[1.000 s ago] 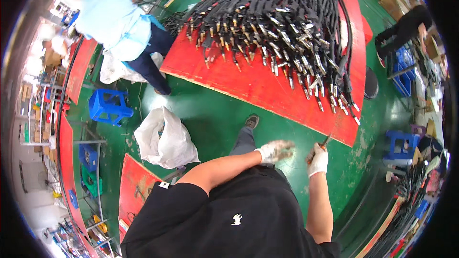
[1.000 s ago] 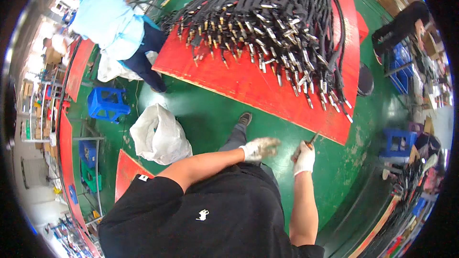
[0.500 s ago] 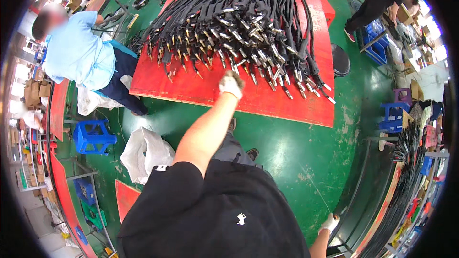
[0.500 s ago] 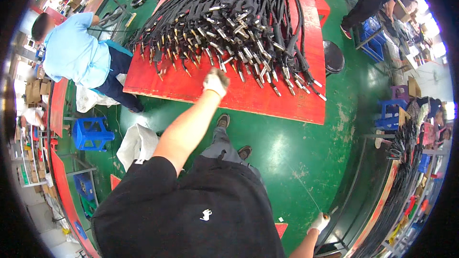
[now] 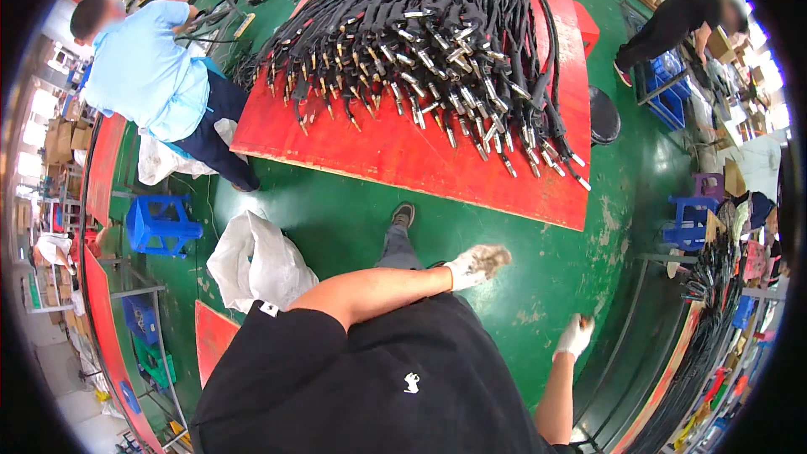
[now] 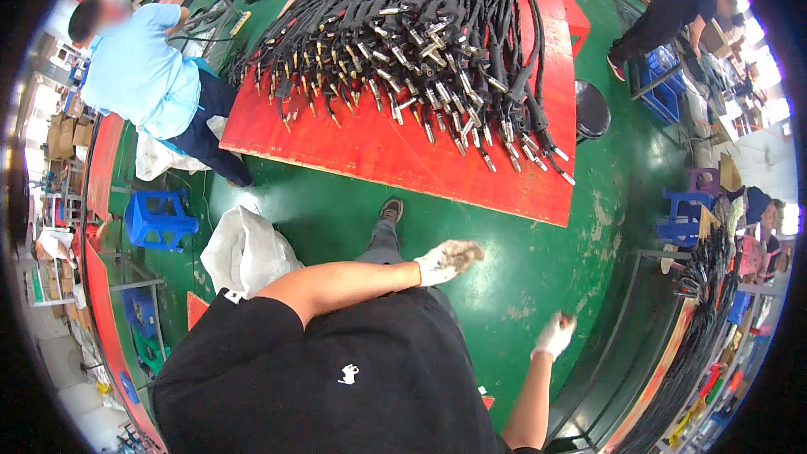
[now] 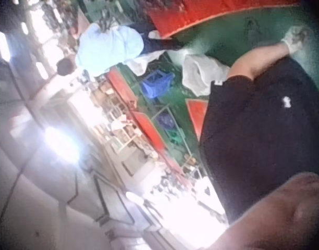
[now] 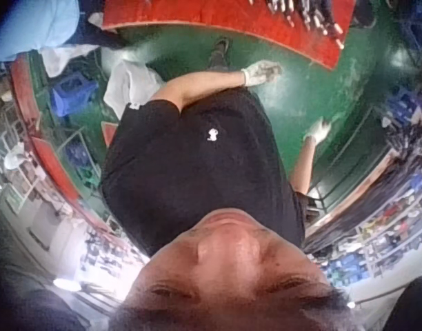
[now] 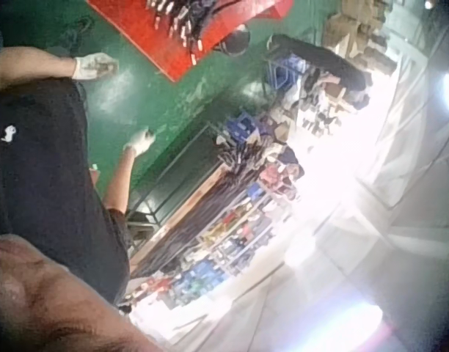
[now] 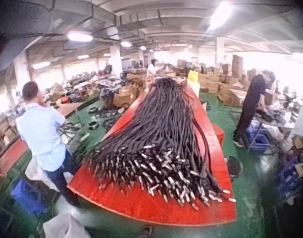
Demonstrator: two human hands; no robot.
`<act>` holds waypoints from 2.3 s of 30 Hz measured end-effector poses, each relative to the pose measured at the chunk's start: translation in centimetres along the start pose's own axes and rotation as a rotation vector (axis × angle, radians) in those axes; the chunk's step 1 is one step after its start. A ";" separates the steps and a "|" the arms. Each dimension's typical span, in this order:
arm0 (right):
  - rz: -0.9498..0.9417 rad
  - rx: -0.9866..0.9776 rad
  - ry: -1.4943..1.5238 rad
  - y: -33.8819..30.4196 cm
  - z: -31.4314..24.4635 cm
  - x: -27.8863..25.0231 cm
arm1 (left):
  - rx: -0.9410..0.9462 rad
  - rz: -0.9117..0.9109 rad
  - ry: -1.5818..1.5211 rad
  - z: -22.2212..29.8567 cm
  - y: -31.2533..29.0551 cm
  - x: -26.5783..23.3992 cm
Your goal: Assembling welding torch cable leads and connectors on a production line.
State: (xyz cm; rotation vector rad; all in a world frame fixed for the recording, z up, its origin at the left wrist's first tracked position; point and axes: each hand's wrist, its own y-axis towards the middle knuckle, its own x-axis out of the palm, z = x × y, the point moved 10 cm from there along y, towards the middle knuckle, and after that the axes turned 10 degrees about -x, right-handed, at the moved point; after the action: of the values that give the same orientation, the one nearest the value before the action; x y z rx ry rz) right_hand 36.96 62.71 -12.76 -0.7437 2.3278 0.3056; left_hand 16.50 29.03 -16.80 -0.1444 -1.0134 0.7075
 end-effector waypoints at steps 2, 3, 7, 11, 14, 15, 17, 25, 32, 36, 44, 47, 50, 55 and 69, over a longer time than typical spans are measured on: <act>-0.390 0.138 0.269 0.7 -6.7 9.4 | 0.006 -0.086 0.234 0.6 -0.9 2.5; -0.557 0.245 0.484 -0.9 -11.4 13.6 | 0.005 -0.174 0.471 0.9 -1.4 4.0; -1.012 0.460 0.777 -6.6 -24.6 22.2 | -0.034 -0.224 1.129 1.3 -2.7 6.4; -1.059 0.415 0.696 -8.3 -27.5 23.9 | -0.111 -0.158 1.290 -0.4 -2.2 3.8; -0.890 0.399 0.703 -8.1 -25.6 22.3 | 0.334 0.025 1.381 2.6 -3.0 2.0; -0.830 0.387 0.664 -7.7 -24.1 20.9 | 0.324 0.099 1.196 3.0 -1.9 -2.2; -0.676 0.367 0.566 -6.0 -18.3 17.7 | 0.204 0.287 0.801 4.8 -0.8 -8.9; -0.198 0.459 0.091 -4.6 6.2 -3.1 | 0.528 0.529 -0.712 22.8 -0.9 -17.7; -0.091 0.534 -0.155 -7.4 34.2 -29.4 | 0.515 0.875 -0.315 27.6 -2.6 -18.9; -0.258 0.447 -0.494 -11.6 34.1 -31.2 | 0.364 0.834 -0.101 22.4 -0.4 -15.5; -0.090 0.793 0.169 -10.3 18.6 -6.2 | 0.395 0.808 0.221 11.1 -1.3 -22.2; -0.137 0.596 -0.022 -7.0 20.4 -4.5 | 0.387 0.815 0.141 10.0 -3.6 -23.4; -0.247 0.294 -0.342 -5.7 7.9 2.8 | 0.321 1.036 0.188 11.8 -11.4 -26.9; -0.653 0.440 0.184 -7.2 -8.0 17.0 | 0.223 1.165 -0.077 12.5 -17.9 -26.1; -1.306 0.064 0.426 -13.8 -46.1 48.6 | 0.336 1.150 0.003 17.4 -22.7 -28.8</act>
State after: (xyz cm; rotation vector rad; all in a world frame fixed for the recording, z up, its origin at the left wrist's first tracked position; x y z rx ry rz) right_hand -9.19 12.30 -10.42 -2.2006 1.6732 -0.5501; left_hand 3.61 -9.37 -18.69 -0.4462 -0.7288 1.9044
